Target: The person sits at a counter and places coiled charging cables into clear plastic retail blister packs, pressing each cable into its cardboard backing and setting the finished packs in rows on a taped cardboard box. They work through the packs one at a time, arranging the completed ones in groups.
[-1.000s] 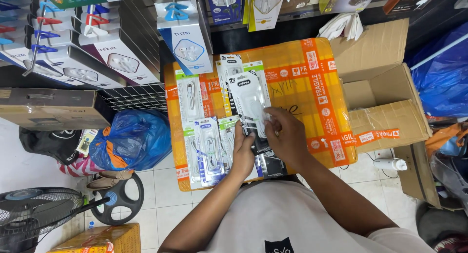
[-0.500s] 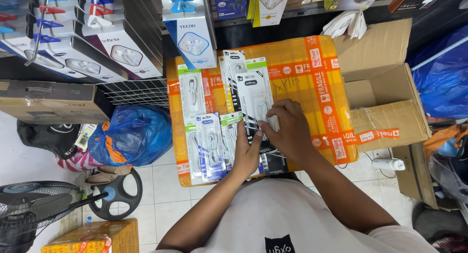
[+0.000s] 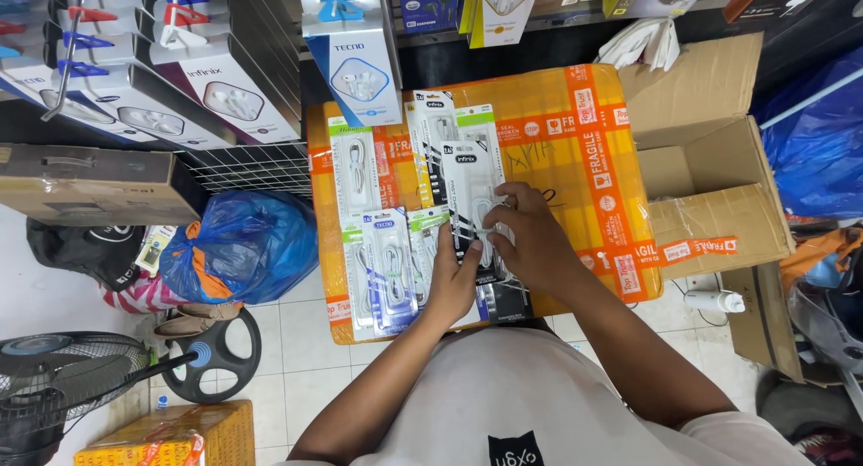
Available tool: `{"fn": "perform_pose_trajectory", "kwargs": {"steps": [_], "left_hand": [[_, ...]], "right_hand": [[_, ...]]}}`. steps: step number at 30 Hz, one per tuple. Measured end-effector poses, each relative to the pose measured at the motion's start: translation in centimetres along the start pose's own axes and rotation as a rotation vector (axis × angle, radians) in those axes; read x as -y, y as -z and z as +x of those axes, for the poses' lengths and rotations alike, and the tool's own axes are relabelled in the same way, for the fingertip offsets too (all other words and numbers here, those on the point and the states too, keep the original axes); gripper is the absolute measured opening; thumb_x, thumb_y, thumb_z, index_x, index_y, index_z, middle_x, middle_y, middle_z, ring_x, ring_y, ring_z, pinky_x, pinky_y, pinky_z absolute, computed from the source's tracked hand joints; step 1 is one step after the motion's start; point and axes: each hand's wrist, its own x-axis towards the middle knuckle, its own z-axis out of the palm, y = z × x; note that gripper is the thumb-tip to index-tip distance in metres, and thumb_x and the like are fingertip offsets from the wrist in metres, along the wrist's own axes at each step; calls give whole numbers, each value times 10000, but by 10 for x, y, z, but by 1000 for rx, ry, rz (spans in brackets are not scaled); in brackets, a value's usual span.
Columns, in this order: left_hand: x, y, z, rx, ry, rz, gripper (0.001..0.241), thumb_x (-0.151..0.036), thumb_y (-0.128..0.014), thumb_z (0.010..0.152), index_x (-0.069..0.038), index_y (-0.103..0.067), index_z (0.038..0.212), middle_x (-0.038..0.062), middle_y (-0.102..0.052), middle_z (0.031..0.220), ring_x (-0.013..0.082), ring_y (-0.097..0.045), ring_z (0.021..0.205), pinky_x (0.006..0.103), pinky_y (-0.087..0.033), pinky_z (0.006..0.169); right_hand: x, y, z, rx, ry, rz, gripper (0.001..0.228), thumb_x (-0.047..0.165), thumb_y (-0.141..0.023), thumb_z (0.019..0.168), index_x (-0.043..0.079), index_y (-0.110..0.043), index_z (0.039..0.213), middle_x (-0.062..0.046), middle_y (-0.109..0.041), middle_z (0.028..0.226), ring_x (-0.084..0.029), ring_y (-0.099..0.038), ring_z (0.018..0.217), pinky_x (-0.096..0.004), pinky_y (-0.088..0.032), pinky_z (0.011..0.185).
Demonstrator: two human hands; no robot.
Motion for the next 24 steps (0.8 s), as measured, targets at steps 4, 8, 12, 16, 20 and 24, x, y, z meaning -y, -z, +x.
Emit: {"fn": "perform_pose_trajectory", "kwargs": {"steps": [4,8,12,16,20,24], "left_hand": [[8,5,1,43,50,-24,491,-122,-529,1032,26,-399,1481,182,-591,1358,237,-543,1267,343,-402,1117],[10,8,2,47,46,-38,495,-102,-534,1026,30,-404,1485,168,-569,1402,220,-502,1317,330,-349,1148],[10,11,4,30,47,-27,516,-89,-544,1015,27,-391,1493,162,-557,1424,209,-486,1331,320,-334,1151],[9,10,5,35,101,-97,508,-99,-538,1015,18,-402,1490,157,-585,1389,203,-518,1285,313,-369,1127],[13,6,7,48,67,-119,509,-90,-540,1018,25,-401,1494,155,-574,1394,198,-512,1288,314,-374,1126],[14,2,6,56,79,-140,521,-98,-537,1022,23,-385,1505,159,-568,1396,199,-510,1285,317,-378,1122]], "right_hand": [[-11,2,3,-22,33,37,196,28,-750,813,60,-660,983,-150,-527,1345,-346,-542,1213,-429,-465,1001],[-11,10,9,-43,-111,203,177,11,-731,852,49,-624,988,-127,-542,1348,-267,-633,1005,-356,-531,883],[-14,14,13,-157,-102,429,188,-65,-731,843,36,-637,971,-125,-536,1318,-164,-686,950,-272,-589,803],[-30,5,7,-233,-41,507,210,-99,-756,850,28,-630,960,-116,-547,1260,-133,-683,964,-247,-608,804],[-20,5,8,-312,-32,504,369,-104,-769,841,22,-515,1077,-85,-568,1185,-110,-666,990,-228,-596,797],[-11,13,13,-305,-91,558,536,-122,-737,817,16,-513,1285,-71,-586,1147,-110,-655,1019,-236,-576,822]]}}
